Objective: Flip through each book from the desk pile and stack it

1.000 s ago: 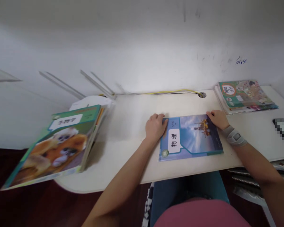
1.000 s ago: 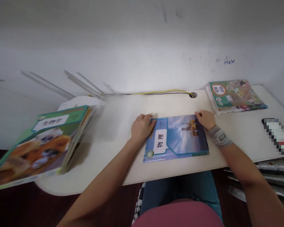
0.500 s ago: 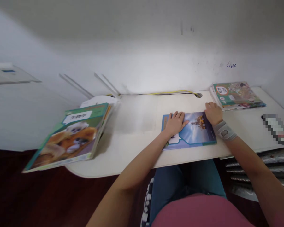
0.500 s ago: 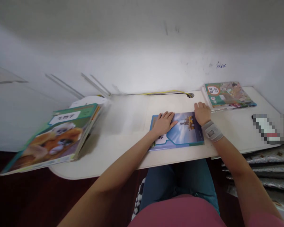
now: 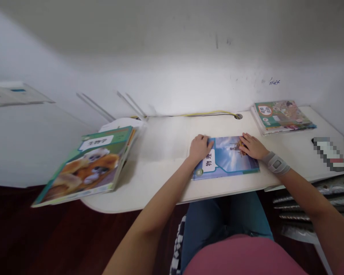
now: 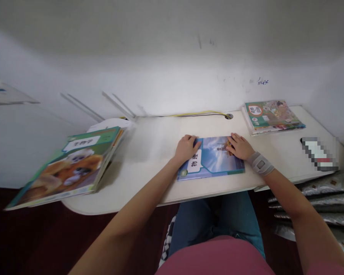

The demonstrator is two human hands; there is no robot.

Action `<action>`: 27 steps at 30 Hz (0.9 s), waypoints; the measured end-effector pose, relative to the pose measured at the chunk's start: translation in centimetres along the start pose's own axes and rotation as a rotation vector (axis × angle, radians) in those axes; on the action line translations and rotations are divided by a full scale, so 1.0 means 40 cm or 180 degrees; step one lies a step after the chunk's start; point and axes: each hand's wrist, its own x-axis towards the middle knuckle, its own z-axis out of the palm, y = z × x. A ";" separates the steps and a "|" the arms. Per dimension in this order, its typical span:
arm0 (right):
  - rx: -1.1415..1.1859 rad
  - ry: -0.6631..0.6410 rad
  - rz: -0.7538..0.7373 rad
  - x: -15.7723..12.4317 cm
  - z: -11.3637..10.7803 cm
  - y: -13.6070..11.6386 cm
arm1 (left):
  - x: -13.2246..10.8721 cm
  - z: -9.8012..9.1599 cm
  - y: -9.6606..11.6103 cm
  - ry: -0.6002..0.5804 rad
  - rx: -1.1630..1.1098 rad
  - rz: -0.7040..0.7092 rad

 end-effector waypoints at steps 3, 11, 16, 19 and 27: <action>-0.0059 -0.0011 0.0048 -0.003 0.009 -0.007 | 0.006 -0.009 -0.018 0.0021 0.0190 -0.0083; -0.0116 0.0028 0.0164 -0.002 0.010 -0.021 | 0.094 -0.023 -0.028 -0.0400 -0.0730 -0.0646; -0.0127 -0.0034 0.0224 -0.003 0.008 -0.023 | 0.093 -0.060 -0.072 -0.0519 -0.1386 -0.0951; -0.0135 -0.0055 0.0221 -0.003 0.008 -0.023 | 0.049 -0.089 -0.100 -0.0607 -0.1954 -0.1244; -0.0181 0.0016 0.0257 -0.003 0.014 -0.019 | -0.108 -0.134 -0.120 -0.1377 -0.3248 -0.1575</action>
